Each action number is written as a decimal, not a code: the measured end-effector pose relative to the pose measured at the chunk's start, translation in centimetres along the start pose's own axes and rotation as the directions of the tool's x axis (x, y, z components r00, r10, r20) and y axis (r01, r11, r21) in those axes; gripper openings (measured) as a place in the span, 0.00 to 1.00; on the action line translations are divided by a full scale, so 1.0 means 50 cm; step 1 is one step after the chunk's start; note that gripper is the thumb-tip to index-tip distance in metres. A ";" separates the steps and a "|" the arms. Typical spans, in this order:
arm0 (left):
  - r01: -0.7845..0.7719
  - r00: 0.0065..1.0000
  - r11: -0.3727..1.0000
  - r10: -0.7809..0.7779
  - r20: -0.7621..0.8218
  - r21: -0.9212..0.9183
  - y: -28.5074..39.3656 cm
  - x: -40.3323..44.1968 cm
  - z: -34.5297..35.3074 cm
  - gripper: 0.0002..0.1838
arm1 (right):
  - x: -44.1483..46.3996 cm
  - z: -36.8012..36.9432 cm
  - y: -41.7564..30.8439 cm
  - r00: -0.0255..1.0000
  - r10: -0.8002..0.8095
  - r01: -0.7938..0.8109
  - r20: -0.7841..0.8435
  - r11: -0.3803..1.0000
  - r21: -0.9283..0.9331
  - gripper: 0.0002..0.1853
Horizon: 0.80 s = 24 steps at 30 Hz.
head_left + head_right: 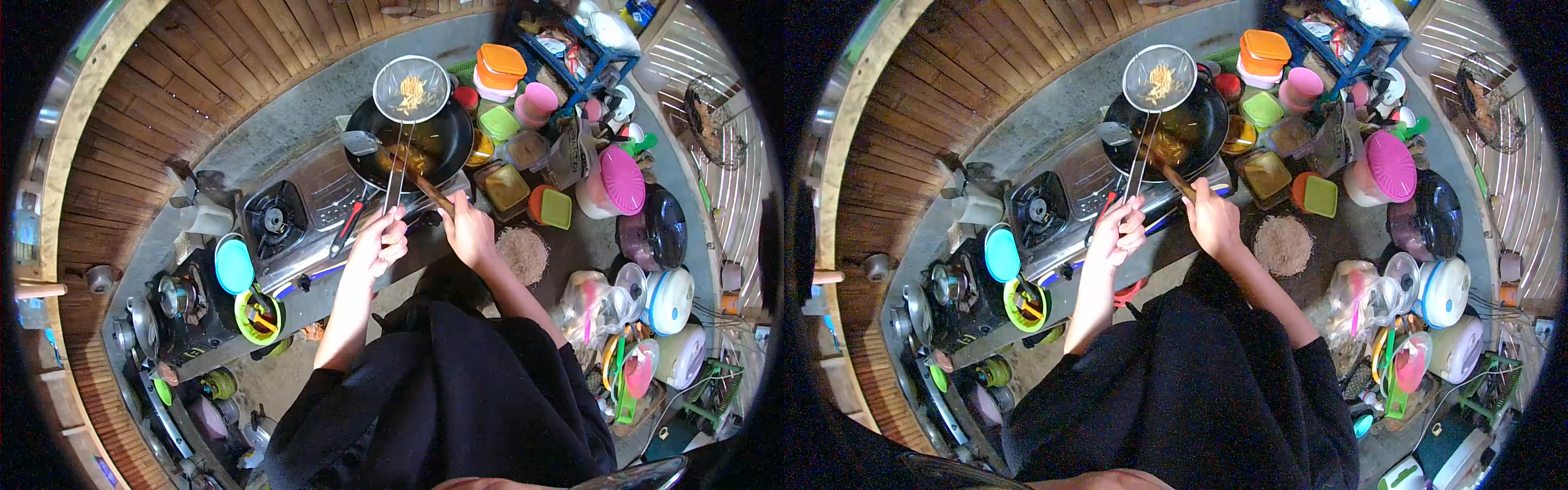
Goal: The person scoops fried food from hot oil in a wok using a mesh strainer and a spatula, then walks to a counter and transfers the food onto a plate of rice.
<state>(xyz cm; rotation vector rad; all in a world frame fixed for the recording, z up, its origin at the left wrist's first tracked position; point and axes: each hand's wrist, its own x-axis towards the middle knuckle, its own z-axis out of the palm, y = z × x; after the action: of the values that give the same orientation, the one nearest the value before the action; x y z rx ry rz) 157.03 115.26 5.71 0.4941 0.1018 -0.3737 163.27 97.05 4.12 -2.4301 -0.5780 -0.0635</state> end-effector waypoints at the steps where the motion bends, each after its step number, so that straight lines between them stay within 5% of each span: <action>1: -0.019 1.000 0.999 0.019 0.012 0.032 0.003 -0.001 0.007 0.05 | 0.002 0.000 0.001 1.000 0.001 -0.001 0.000 1.000 0.001 0.13; 13: 0.061 0.998 0.974 -0.053 -0.042 0.220 0.009 0.000 0.008 0.08 | 0.016 0.002 -0.001 1.000 -0.001 0.001 -0.011 1.000 -0.005 0.14; 20: 0.015 0.999 0.984 -0.009 -0.036 0.179 -0.005 -0.004 -0.001 0.08 | 0.024 -0.008 -0.010 0.999 -0.012 0.011 -0.048 1.000 -0.016 0.14; 22: 0.090 0.996 0.996 -0.090 -0.018 0.026 -0.016 0.001 -0.026 0.08 | 0.022 -0.007 -0.012 0.998 -0.018 0.017 -0.067 1.000 -0.011 0.13; 24: 0.079 0.997 0.996 -0.079 -0.010 0.039 -0.015 0.002 -0.028 0.08 | 0.018 0.001 -0.007 1.000 -0.013 0.014 0.022 0.999 -0.037 0.13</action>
<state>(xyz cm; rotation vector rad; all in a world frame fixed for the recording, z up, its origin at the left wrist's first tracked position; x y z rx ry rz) 156.81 115.29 4.15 0.5315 0.1228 -0.4518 163.93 97.66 4.46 -2.4663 -0.6086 -0.0536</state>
